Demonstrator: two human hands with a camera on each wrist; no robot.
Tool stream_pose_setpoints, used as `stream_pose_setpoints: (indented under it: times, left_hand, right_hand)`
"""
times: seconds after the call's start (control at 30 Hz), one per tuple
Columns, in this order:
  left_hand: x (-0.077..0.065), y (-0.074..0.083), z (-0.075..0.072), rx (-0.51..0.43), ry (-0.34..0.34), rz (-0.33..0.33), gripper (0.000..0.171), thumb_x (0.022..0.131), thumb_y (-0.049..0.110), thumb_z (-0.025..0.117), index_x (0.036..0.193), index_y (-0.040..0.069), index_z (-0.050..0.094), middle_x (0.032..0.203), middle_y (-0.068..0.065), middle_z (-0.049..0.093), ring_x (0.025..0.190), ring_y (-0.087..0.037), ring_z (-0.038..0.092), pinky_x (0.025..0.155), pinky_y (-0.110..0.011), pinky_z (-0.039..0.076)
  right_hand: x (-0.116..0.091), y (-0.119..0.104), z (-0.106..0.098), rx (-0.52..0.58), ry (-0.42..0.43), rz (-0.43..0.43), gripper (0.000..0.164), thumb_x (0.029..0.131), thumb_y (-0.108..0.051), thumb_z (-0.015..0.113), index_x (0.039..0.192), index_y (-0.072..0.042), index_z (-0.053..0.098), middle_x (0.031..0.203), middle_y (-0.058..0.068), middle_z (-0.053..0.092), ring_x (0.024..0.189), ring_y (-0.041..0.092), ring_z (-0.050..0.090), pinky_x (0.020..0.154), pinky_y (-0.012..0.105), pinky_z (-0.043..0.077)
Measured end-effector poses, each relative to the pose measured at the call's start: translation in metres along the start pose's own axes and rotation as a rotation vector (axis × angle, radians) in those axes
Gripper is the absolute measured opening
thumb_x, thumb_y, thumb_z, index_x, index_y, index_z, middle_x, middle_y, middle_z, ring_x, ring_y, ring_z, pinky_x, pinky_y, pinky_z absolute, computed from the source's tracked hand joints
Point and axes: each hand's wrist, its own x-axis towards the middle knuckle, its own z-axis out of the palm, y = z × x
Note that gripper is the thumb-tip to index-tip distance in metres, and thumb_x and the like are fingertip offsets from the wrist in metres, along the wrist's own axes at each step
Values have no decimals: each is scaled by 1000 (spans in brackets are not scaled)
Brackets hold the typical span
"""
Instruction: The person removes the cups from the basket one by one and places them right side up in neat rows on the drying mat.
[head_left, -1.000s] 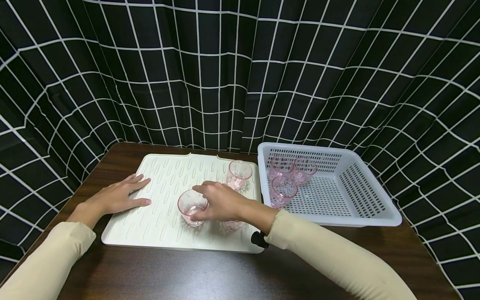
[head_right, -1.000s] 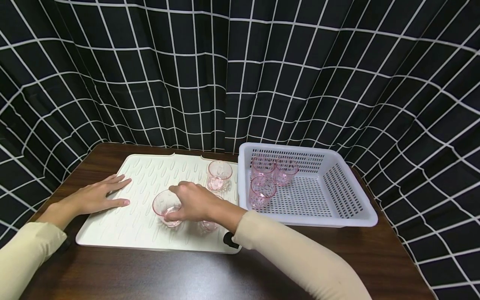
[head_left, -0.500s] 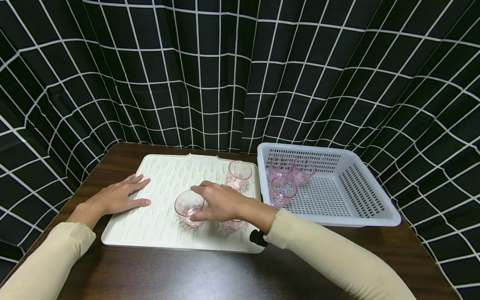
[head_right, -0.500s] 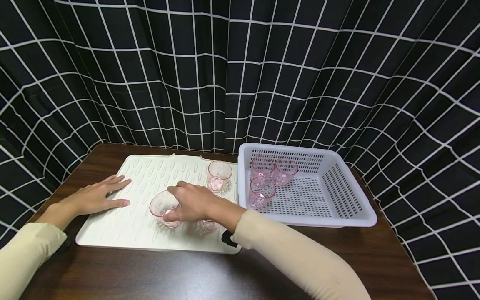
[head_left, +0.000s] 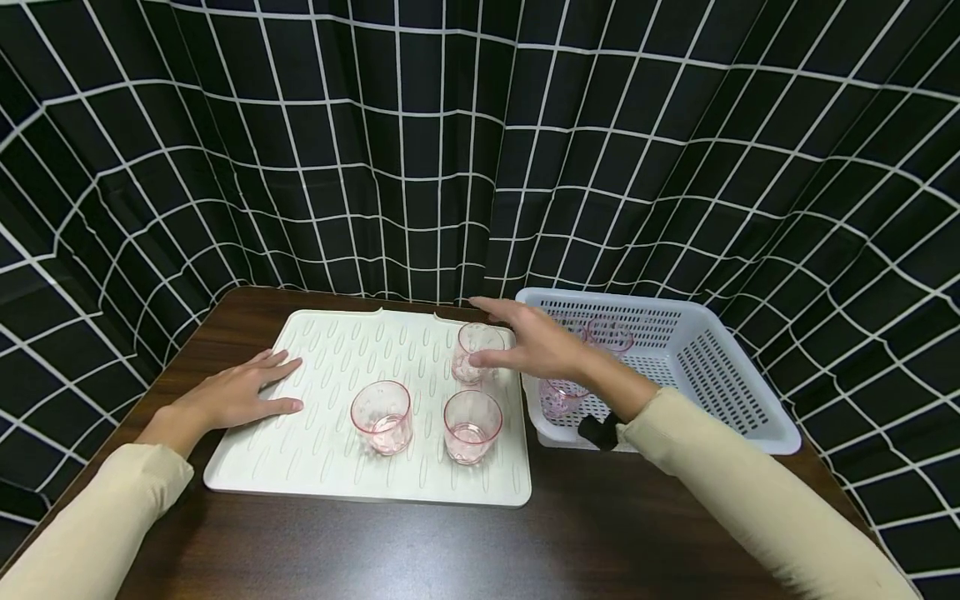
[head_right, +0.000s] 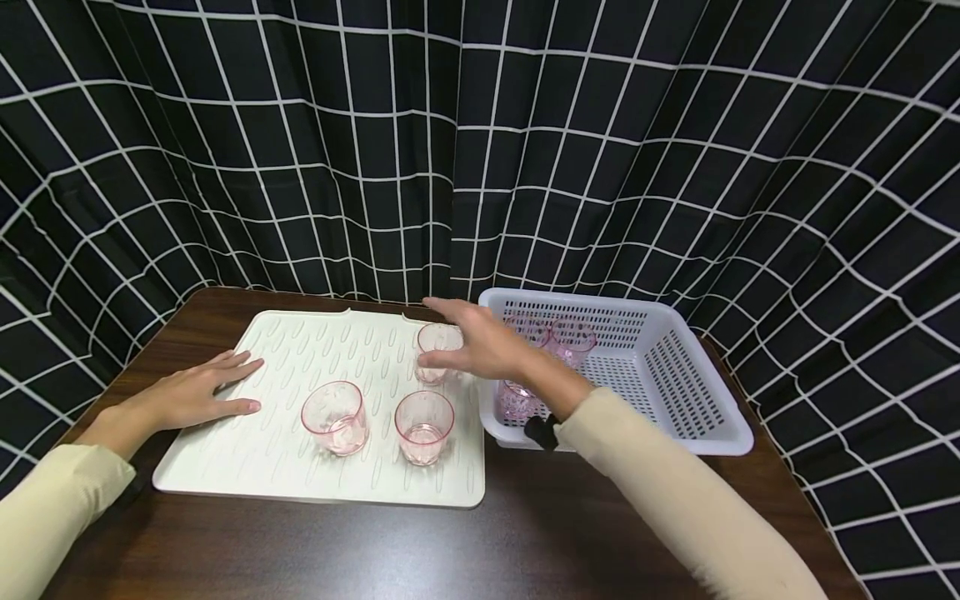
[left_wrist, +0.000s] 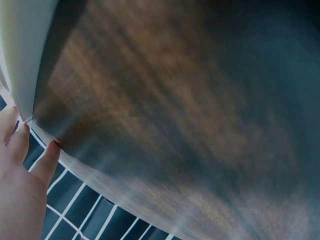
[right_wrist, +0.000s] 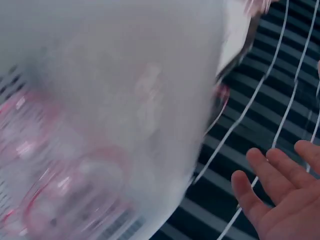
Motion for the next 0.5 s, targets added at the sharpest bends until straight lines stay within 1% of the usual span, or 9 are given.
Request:
stream_pose_setpoints:
  times: [0.03,0.07,0.17,0.27,0.3,0.47,0.5]
  left_hand:
    - [0,0,0,1,-1,0,94,86,73,56,151,8,41,157,-27,29,144,-51,22,99,-77,28]
    - [0,0,0,-1,-2,-1,94,86,73,56,152,8,41,157,-27,29,144,-51,22,99,-77,28]
    - [0,0,0,-5,-3,-2,95,85,74,56,152,8,41,157,-27,29,144,-51,22,100,-78,27]
    - [0,0,0,-10,-4,-3,95,85,74,56,152,8,40,158,-26,29,144,-51,21,101,-77,27]
    - [0,0,0,-9,-5,-3,95,85,74,56,152,7,40,158,-26,28,144,-51,21,100,-77,27]
    - [0,0,0,-10,-11,-6,96,85,75,55,152,8,40,158,-26,28,144,-51,20,101,-76,28]
    - [0,0,0,-11,-12,-7,96,86,74,55,152,7,40,158,-26,28,144,-51,20,101,-76,28]
  right_hand:
    - [-3,8,-5,8,11,31,84,86,-39,78,153,-9,38,151,12,47,135,29,49,108,47,41]
    - [-7,15,-10,16,19,68,84,86,-39,78,154,-10,37,151,13,46,131,30,52,105,48,43]
    - [-18,40,-22,29,25,155,86,87,-40,77,155,-9,34,155,15,40,135,34,48,107,53,40]
    - [-28,64,-33,24,7,240,89,88,-41,76,156,-8,30,158,18,34,140,39,40,111,58,32]
    - [-31,72,-36,15,-4,263,90,88,-41,76,157,-7,28,158,19,34,144,40,33,113,60,29]
    - [-47,104,-45,-20,-37,378,91,90,-38,74,158,-6,23,157,24,32,144,46,29,111,66,25]
    - [-49,109,-46,-24,-36,392,89,91,-36,74,158,-6,23,156,25,34,143,47,31,111,66,25]
